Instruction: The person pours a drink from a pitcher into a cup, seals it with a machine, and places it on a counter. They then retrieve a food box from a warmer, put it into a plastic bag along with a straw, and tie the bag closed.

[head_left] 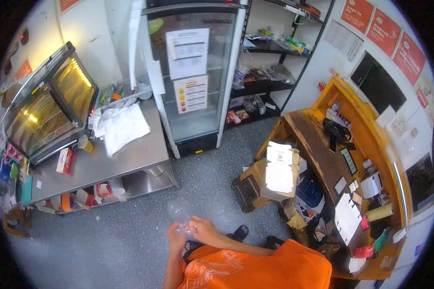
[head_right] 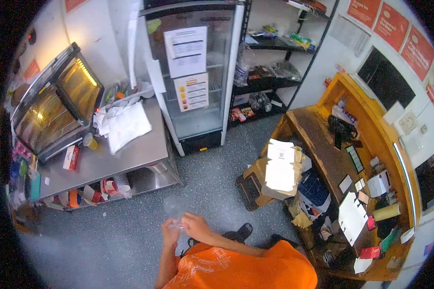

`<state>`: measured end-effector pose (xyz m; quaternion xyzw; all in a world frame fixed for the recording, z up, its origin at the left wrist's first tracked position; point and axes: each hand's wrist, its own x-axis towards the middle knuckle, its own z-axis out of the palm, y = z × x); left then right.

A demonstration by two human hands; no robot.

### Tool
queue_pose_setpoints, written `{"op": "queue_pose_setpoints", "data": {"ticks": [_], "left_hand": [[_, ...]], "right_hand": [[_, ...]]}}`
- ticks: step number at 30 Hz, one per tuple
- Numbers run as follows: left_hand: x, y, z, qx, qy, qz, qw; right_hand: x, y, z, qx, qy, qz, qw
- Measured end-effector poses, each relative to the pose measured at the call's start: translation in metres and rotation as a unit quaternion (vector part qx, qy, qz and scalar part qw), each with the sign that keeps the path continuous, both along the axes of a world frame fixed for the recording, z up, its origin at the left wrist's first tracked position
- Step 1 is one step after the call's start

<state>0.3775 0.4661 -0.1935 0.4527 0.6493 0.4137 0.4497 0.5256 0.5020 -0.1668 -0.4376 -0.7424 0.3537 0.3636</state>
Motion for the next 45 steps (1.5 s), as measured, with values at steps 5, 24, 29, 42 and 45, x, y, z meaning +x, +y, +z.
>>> {"op": "queue_pose_setpoints", "data": {"ticks": [5,24,29,42,45], "left_hand": [[-0.085,-0.041,-0.048,0.042,-0.203,0.207,0.956],[-0.288,0.002,-0.034,0.058,0.099,0.213,0.97],[-0.345,0.085,-0.004,0.101,0.275,0.228,0.928],[-0.446,0.166,-0.003,0.1,-0.122,0.235,0.959],[-0.478,0.171,-0.003,0.178,0.007,0.192,0.965]], "right_hand": [[-0.089,-0.005,0.015,0.016,0.005,0.135,0.991],[-0.282,0.093,-0.025,-0.051,0.013,0.158,0.986],[-0.349,0.159,0.002,-0.016,0.079,0.086,0.993],[-0.473,0.217,0.009,-0.05,0.133,0.196,0.97],[-0.492,0.215,0.012,-0.075,0.112,0.204,0.97]]}}
